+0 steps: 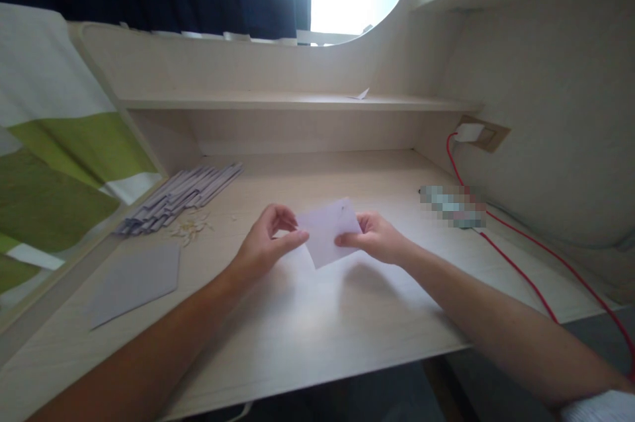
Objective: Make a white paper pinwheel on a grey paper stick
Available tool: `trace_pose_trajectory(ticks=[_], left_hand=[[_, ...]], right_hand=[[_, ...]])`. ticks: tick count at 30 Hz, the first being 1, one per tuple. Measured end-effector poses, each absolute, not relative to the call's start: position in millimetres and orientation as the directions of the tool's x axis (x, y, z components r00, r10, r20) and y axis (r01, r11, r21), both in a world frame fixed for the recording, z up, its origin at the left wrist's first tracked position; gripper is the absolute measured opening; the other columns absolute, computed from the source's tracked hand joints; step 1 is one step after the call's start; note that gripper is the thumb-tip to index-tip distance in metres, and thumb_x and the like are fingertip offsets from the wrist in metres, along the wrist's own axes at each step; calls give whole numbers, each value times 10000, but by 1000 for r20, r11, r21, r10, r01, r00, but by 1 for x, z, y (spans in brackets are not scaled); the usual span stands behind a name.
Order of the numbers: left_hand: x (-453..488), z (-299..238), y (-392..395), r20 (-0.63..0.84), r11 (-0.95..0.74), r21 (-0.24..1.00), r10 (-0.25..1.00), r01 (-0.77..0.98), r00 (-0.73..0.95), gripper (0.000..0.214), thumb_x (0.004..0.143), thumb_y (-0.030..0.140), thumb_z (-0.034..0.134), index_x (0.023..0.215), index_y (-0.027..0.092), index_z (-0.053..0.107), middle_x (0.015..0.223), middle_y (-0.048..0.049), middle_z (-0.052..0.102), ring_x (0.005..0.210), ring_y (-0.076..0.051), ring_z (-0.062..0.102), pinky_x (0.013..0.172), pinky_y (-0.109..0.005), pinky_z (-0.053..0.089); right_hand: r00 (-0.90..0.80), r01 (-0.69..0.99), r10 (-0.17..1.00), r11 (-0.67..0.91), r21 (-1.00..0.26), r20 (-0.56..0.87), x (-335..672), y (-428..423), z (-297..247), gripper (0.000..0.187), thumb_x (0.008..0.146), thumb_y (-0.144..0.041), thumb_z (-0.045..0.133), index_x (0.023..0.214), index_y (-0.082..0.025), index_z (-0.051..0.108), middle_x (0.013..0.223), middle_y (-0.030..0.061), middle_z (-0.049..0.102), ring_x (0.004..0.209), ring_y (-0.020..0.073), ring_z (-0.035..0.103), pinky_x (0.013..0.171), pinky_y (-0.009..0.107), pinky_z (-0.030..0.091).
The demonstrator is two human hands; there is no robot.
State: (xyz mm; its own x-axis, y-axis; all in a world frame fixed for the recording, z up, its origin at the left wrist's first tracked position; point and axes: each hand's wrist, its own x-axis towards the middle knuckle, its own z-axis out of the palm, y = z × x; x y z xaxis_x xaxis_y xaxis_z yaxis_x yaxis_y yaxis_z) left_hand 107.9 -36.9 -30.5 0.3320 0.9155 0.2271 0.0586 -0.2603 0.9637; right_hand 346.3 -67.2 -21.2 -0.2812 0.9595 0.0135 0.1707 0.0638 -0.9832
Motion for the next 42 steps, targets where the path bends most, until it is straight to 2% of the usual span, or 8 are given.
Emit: trace_pose_trajectory(ticks=[3,5,7,11,22,28,34,42], left_hand=[[104,-28,-36,199,-275,954,882,123,428,504,687,346,865,1124,205,657,1128,-86,686,1034,-230,651,842,-314,519],[106,-28,-40,120,-277,940,817,200,564,297,760,336,806,1005,185,736,1004,-74,725,907,-214,671,779,-300,504],[107,-32,-45,46,-246,937,789,247,613,197,835,350,728,879,162,768,854,-61,732,758,-195,660,677,-284,470],[108,-41,-46,-5,-113,978,829,177,559,250,822,372,733,922,147,779,879,-75,765,736,-222,687,643,-292,478],[111,-37,-50,-128,14,976,840,215,527,230,749,356,793,813,136,780,776,-65,754,628,-177,647,566,-252,439],[111,-23,-56,-86,69,996,927,57,366,301,729,383,809,875,123,780,815,-81,766,672,-204,673,602,-283,489],[108,-25,-53,-35,58,996,946,-62,322,287,745,374,817,877,125,763,821,-78,755,714,-219,684,644,-303,516],[107,-25,-54,-30,58,995,949,-82,313,334,742,404,831,907,123,758,822,-73,744,729,-221,681,654,-301,523]], right_hand=[[-386,345,918,54,-937,-90,349,-72,-15,72,705,-220,730,697,-151,716,625,-27,614,585,107,533,555,230,370],[-397,394,908,36,-919,-135,346,-74,-16,79,699,-214,735,660,-153,704,587,-33,585,554,102,512,519,227,342],[-349,355,928,-1,-935,-134,343,-74,-19,104,710,-250,752,687,-153,719,605,-19,612,568,114,547,529,232,385],[-237,181,969,-24,-983,-68,339,-73,-25,216,718,-353,789,778,-152,737,693,16,682,641,143,622,612,264,489],[-265,91,964,47,-995,21,331,-84,-29,264,767,-380,822,815,-155,692,729,7,674,648,134,624,591,259,487],[-82,167,924,382,-909,373,338,-94,-23,406,850,-281,781,1214,-247,604,779,-13,706,695,173,694,677,330,577],[-363,376,756,654,-657,544,341,-102,-20,241,900,-130,663,1100,-244,733,949,31,772,797,166,705,738,324,578],[-401,289,682,728,-621,612,335,-99,-20,135,902,-89,685,962,-182,761,876,53,786,784,160,724,724,293,588]])
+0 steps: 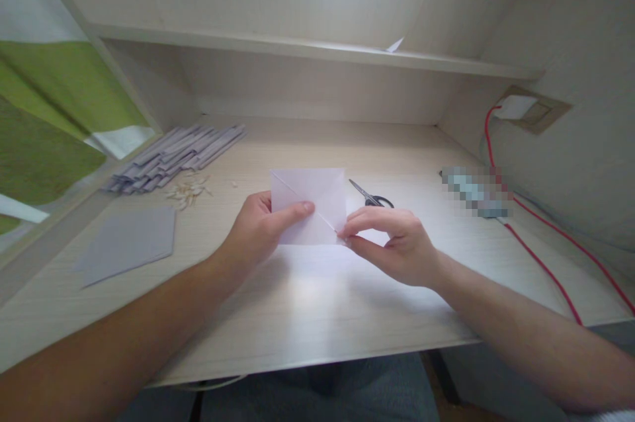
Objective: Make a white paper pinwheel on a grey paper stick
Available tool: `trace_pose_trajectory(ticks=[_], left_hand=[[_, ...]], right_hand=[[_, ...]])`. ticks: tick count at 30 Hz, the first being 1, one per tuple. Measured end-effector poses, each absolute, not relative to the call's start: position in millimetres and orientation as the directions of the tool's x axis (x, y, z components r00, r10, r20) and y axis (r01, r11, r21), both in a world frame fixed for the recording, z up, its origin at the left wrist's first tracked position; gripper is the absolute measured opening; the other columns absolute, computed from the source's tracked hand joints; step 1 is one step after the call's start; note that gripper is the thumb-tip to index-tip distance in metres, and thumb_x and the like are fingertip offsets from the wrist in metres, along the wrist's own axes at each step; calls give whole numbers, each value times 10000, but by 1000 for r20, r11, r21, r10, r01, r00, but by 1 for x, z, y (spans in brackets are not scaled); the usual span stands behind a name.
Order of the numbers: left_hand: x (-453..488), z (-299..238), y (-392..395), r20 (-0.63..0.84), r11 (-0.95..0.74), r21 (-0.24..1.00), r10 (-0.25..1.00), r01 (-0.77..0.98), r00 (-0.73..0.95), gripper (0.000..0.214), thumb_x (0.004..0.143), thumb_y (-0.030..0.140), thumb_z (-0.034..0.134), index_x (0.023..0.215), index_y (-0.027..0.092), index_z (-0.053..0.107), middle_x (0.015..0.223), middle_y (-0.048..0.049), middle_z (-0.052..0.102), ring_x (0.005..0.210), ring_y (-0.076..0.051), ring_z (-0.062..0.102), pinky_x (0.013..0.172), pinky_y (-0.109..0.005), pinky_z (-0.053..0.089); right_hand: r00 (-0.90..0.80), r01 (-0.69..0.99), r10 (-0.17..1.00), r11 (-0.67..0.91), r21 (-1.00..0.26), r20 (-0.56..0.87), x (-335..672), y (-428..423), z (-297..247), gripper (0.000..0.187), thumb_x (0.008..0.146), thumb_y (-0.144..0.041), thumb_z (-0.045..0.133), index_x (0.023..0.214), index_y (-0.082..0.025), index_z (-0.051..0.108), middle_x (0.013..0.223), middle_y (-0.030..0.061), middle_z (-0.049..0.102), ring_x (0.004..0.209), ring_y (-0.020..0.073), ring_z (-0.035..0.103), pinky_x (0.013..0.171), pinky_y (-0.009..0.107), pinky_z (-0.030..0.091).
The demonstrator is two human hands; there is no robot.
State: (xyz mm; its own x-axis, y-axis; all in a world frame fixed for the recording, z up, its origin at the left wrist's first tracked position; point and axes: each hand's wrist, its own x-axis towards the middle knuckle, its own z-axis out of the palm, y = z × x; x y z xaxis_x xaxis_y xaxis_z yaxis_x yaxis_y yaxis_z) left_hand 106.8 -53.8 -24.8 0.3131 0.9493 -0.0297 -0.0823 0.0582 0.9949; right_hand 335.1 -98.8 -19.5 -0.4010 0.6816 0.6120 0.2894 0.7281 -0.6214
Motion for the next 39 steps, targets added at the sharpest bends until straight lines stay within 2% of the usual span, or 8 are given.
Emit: trace_pose_trajectory(ticks=[11,14,17,22,28,32,39], left_hand=[[106,-26,-55,-14,40,996,952,-78,307,271,753,380,836,863,144,760,804,-49,751,689,-193,674,622,-273,512],[107,-25,-55,-10,41,995,949,-93,314,264,747,365,837,885,152,767,855,-56,773,741,-214,699,656,-287,528],[109,-23,-57,-9,32,997,954,-72,301,290,727,348,845,920,145,773,890,-67,787,794,-237,713,705,-309,541],[113,-15,-61,-25,21,1000,969,18,244,294,728,348,837,905,127,759,859,-59,784,743,-210,689,680,-288,530],[112,-14,-61,-13,7,1000,964,23,264,278,750,349,821,905,130,748,828,-41,770,713,-191,673,649,-268,517],[110,-18,-59,-1,-7,1000,957,25,289,292,774,386,804,912,134,752,877,-60,780,748,-208,687,655,-275,516],[111,-17,-59,-20,12,999,954,29,300,294,772,376,801,936,136,765,940,-77,797,802,-231,713,712,-301,545]], right_hand=[[-346,206,803,570,-795,486,335,-100,-18,117,897,-122,712,972,-173,785,900,67,785,816,172,724,717,305,597],[-334,188,826,531,-826,455,336,-99,-20,106,886,-127,722,953,-172,792,890,66,787,803,171,724,706,299,597],[-335,205,837,513,-834,432,337,-99,-20,100,885,-132,726,944,-170,797,880,62,790,791,168,723,704,292,589],[-345,266,847,502,-823,405,337,-99,-19,92,913,-179,718,955,-166,798,874,60,790,790,167,720,690,282,568],[-323,209,856,481,-851,404,337,-100,-20,92,911,-187,731,978,-170,793,872,50,787,792,157,725,703,269,579],[-323,162,865,450,-878,384,337,-100,-22,88,919,-201,728,979,-178,788,875,48,782,808,160,730,712,271,585],[-344,215,877,420,-882,334,338,-98,-24,97,915,-232,730,950,-168,793,866,58,778,790,160,711,698,275,574]])
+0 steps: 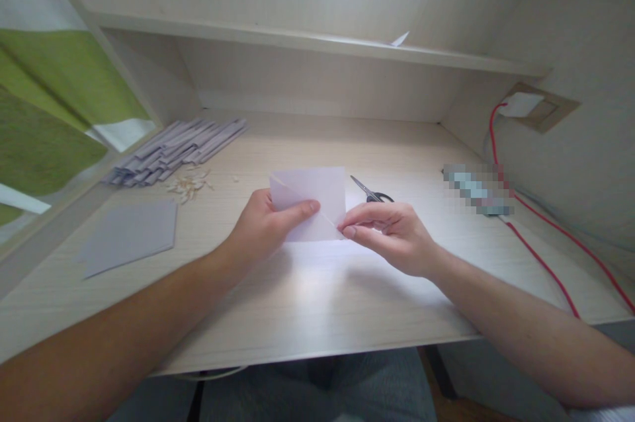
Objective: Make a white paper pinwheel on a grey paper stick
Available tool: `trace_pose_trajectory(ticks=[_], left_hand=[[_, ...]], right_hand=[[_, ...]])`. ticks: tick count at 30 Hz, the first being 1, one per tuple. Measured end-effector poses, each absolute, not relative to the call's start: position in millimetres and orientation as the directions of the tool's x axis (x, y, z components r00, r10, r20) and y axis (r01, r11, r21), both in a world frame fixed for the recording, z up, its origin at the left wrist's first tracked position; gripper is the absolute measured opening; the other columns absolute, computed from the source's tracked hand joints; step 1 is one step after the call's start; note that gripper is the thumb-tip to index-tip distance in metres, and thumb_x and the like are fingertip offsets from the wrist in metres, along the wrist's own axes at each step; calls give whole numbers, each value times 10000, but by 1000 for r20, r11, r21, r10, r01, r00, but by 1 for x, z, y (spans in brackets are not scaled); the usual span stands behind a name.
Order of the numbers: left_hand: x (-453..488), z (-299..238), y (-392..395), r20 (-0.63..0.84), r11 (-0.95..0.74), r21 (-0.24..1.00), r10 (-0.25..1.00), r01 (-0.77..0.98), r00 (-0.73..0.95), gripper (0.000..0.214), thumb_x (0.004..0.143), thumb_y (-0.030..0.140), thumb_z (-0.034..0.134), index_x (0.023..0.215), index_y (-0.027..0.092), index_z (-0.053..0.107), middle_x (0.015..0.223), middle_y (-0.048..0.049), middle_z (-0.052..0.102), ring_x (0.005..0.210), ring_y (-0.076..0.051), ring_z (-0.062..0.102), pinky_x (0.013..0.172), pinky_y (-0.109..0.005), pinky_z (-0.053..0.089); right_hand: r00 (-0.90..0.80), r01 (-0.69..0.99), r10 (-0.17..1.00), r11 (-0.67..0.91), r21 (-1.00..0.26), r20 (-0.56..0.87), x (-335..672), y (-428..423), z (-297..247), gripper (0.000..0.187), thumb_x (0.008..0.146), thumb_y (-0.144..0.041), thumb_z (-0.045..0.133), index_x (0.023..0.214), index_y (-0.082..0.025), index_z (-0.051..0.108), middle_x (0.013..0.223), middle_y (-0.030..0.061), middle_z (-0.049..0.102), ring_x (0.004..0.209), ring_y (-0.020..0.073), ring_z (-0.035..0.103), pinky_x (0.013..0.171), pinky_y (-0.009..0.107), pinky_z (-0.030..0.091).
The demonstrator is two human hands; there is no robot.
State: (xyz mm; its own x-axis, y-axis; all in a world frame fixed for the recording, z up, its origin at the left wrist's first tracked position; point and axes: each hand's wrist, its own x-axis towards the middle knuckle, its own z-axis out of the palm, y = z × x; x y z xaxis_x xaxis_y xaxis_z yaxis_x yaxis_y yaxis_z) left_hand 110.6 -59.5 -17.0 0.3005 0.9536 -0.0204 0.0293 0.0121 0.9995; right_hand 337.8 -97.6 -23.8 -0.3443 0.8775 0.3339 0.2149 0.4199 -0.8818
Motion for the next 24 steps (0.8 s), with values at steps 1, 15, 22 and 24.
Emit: trace_pose_trajectory(ticks=[1,15,22,24], left_hand=[[111,-16,-60,-25,16,999,952,30,304,294,771,376,802,938,137,765,932,-73,797,799,-229,715,713,-299,544],[113,-15,-62,-8,0,1000,953,26,304,303,759,379,800,934,135,762,921,-82,800,793,-244,728,693,-303,551],[112,-16,-61,-8,5,1000,953,9,304,294,756,373,812,938,148,759,923,-65,798,780,-226,722,692,-290,551],[112,-16,-61,-5,1,1000,953,13,304,286,765,371,806,934,147,757,928,-69,798,785,-227,721,692,-291,550]], right_hand=[[-343,223,876,428,-876,340,337,-98,-24,94,909,-228,733,944,-166,794,865,59,778,788,159,709,702,275,577],[-291,195,903,381,-904,318,334,-98,-25,91,865,-227,766,925,-159,774,846,57,754,753,158,696,687,293,590],[-292,131,904,361,-923,312,334,-98,-27,100,874,-227,768,945,-158,755,833,48,742,751,156,712,689,289,593],[-288,129,906,358,-925,310,334,-98,-27,112,873,-240,774,948,-160,750,830,47,742,753,159,714,694,295,595]])
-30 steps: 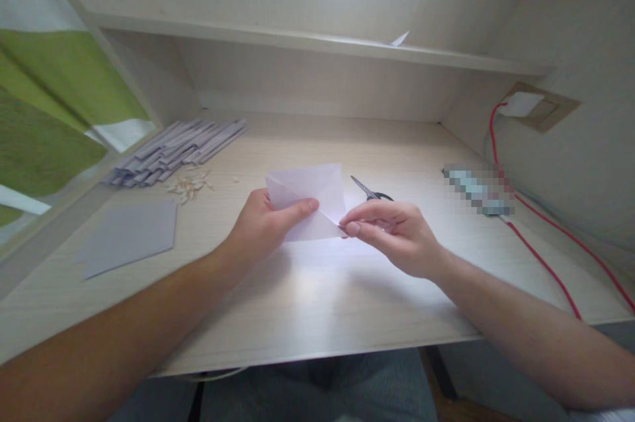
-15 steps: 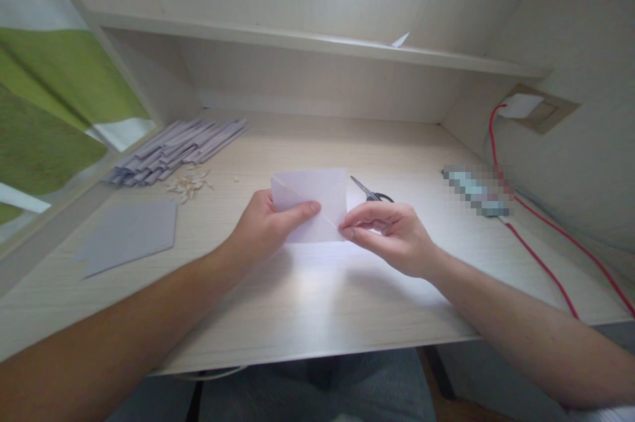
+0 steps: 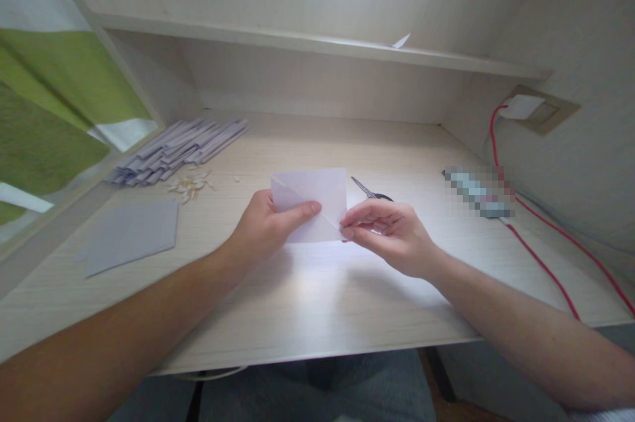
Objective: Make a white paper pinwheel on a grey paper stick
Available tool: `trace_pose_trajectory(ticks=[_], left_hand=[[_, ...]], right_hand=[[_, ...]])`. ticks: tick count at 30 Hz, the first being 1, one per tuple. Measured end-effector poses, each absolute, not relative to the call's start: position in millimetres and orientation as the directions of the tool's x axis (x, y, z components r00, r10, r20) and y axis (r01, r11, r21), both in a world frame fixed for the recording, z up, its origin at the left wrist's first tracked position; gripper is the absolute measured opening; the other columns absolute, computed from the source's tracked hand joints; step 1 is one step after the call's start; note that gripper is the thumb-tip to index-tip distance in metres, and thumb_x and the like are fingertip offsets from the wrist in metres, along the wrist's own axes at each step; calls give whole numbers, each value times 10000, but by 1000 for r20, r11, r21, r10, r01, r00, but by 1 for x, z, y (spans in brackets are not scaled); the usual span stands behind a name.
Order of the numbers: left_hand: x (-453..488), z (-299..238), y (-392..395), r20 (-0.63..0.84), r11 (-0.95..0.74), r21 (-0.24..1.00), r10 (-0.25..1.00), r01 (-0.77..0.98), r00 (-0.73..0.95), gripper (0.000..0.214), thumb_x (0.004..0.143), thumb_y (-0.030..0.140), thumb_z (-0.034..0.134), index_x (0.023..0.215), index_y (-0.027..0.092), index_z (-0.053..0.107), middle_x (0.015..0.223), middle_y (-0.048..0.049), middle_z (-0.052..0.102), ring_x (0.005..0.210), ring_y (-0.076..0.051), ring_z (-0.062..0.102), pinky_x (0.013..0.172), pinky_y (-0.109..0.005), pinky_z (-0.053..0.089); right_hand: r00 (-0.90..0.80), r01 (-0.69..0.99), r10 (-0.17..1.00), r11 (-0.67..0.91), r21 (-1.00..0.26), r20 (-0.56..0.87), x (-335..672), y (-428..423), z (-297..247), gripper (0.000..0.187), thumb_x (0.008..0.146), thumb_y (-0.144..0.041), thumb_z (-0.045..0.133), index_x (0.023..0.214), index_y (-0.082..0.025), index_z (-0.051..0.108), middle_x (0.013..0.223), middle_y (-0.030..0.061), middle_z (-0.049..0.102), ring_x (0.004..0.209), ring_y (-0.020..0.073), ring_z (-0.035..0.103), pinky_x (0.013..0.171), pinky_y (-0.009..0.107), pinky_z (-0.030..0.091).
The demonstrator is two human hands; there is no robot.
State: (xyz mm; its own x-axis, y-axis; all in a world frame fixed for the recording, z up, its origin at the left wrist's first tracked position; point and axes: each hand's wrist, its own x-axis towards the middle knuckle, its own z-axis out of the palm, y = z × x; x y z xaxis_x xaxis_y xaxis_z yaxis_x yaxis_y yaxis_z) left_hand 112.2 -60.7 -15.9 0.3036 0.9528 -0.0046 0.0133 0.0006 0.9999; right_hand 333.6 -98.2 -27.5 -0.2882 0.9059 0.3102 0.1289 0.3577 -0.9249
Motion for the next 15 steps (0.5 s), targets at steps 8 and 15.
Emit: trace_pose_trajectory(ticks=[8,15], left_hand=[[112,-16,-61,3,-11,1000,953,24,303,241,776,362,798,897,158,757,897,-51,792,756,-210,710,679,-278,544],[111,-20,-59,9,-29,998,953,64,301,357,759,407,808,980,130,764,953,-98,794,794,-250,722,690,-308,549]], right_hand=[[-295,89,907,338,-937,299,334,-97,-28,102,872,-212,772,947,-163,723,811,37,730,739,151,711,694,291,587],[-276,73,917,320,-945,289,335,-97,-27,153,867,-250,787,924,-193,656,759,9,711,708,154,708,665,296,584]])
